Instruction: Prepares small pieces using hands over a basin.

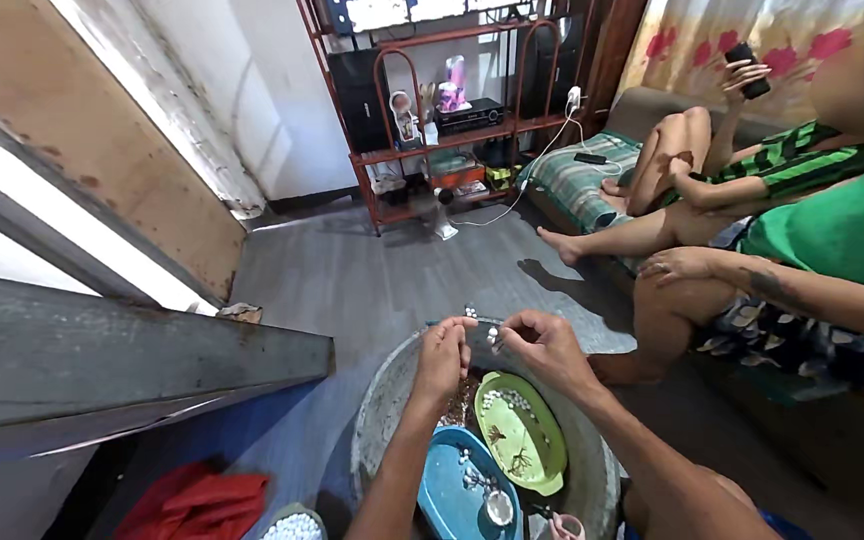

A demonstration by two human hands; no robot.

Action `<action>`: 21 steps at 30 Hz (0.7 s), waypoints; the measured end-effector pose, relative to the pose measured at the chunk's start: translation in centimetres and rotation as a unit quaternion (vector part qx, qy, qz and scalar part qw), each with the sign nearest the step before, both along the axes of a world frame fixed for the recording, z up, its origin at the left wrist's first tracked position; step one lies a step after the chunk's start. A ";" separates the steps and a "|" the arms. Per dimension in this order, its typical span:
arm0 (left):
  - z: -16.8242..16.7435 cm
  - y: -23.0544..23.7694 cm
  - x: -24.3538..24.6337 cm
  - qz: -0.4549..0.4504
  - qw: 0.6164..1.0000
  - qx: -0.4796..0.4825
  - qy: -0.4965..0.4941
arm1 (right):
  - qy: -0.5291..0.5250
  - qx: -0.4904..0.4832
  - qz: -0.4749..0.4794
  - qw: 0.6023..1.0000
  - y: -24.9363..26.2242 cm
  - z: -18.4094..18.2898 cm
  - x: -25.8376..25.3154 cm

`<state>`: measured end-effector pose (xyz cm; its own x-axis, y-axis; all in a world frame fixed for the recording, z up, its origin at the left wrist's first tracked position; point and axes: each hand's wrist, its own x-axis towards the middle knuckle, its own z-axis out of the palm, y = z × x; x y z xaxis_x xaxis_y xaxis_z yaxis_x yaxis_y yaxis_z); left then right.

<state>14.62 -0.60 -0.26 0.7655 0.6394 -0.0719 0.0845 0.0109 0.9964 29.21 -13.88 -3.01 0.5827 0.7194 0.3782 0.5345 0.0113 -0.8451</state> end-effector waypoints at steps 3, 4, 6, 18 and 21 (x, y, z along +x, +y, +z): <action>-0.7 -0.2 0.3 -0.033 0.995 0.068 0.058 | -0.037 -0.001 0.002 0.999 0.2 -0.6 -0.2; -0.8 -0.2 0.4 -0.039 0.993 0.088 0.071 | -0.047 -0.002 0.004 0.999 0.2 -0.7 -0.2; -1.2 -0.2 0.4 -0.042 0.989 0.115 0.077 | -0.063 -0.009 0.004 0.998 0.2 -0.8 -0.3; -1.3 0.7 0.2 -0.085 0.978 0.184 0.043 | -0.121 -0.026 0.007 0.992 0.3 -1.0 -0.1; -1.3 0.4 0.1 -0.077 0.959 0.250 0.109 | -0.134 -0.045 0.022 0.990 0.3 -1.4 -0.3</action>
<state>14.73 -0.21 -1.52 0.8554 0.5160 0.0443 0.2542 -0.4929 0.8322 28.95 -13.60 -4.42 0.4373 0.7795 0.4486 0.7409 -0.0295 -0.6709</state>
